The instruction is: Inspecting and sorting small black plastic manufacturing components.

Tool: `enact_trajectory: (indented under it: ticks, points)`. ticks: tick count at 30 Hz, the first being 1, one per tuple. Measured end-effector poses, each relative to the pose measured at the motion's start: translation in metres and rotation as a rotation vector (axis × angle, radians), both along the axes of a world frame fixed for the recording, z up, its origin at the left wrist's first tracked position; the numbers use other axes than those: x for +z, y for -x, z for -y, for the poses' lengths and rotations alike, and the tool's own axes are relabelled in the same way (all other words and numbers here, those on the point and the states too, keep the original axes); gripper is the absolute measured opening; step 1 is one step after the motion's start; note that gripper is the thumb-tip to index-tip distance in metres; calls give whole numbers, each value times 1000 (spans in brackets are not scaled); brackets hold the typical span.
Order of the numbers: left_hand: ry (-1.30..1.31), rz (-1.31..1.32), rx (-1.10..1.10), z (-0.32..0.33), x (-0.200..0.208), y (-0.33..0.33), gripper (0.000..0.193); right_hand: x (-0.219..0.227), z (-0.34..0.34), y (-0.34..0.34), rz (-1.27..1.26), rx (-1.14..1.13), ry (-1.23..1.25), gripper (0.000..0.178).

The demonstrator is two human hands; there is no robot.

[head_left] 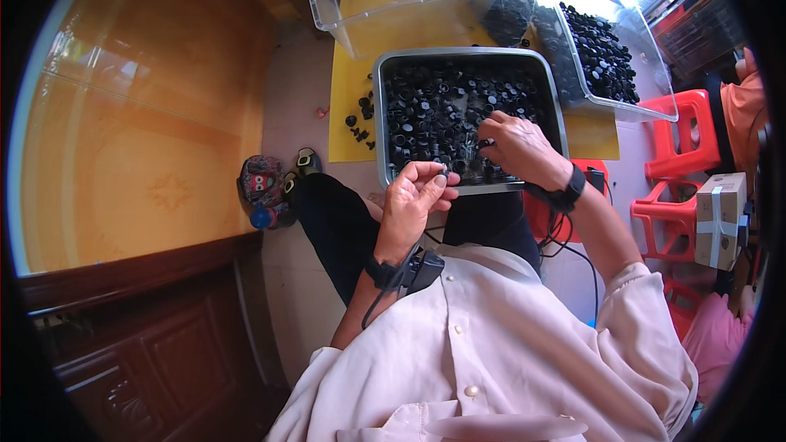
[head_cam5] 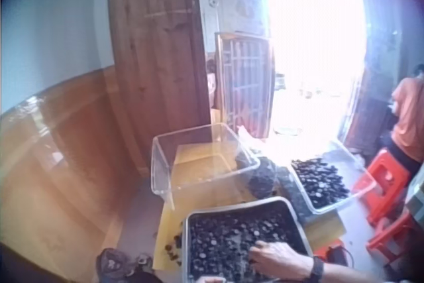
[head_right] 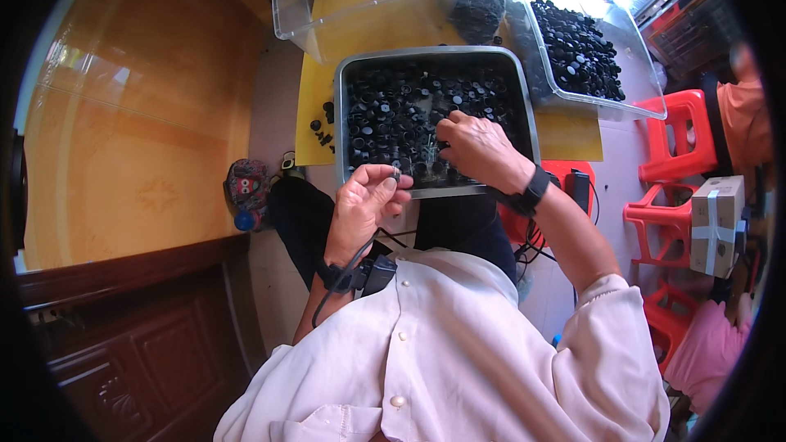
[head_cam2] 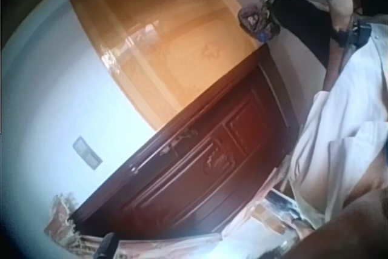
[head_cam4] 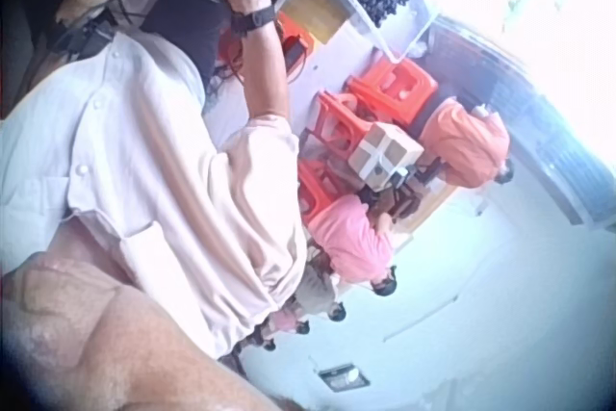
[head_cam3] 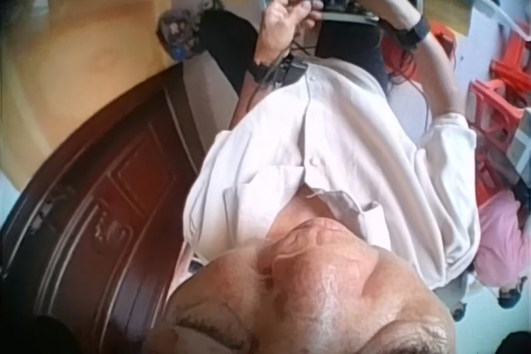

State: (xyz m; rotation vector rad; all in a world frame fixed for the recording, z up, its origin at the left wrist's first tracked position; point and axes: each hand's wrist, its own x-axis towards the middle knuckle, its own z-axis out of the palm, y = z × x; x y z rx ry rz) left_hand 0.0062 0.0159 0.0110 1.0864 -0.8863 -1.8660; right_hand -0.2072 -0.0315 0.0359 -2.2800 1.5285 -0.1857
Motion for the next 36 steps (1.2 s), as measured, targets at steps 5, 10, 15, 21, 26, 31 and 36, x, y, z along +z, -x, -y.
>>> enact_trajectory:
  ticks: [5, 10, 15, 21, 26, 31, 36]
  points:
    - [-68, -254, 56, 4, 0, 6, 19, 10, -31, -17, 503, 0, 64, 24]
    - [-93, -354, 2, 5, -2, 15, 19, 4, -47, -31, 652, -154, 118, 21]
    - [-108, -349, 41, 3, -3, 18, 18, -9, -56, -39, 814, -288, 225, 18]
    - [-48, -223, 71, 0, 2, 26, 16, -18, -63, -38, 779, -195, 487, 17]
    - [23, -99, 30, -1, 4, 29, 20, -19, -62, -34, 776, -218, 492, 18]
    - [-52, -211, 25, -2, 3, 30, 22, -22, -62, -30, 937, -400, 325, 18]
    - [-95, -229, 72, 1, 3, 24, 26, -21, -70, -25, 1270, -544, -60, 14]
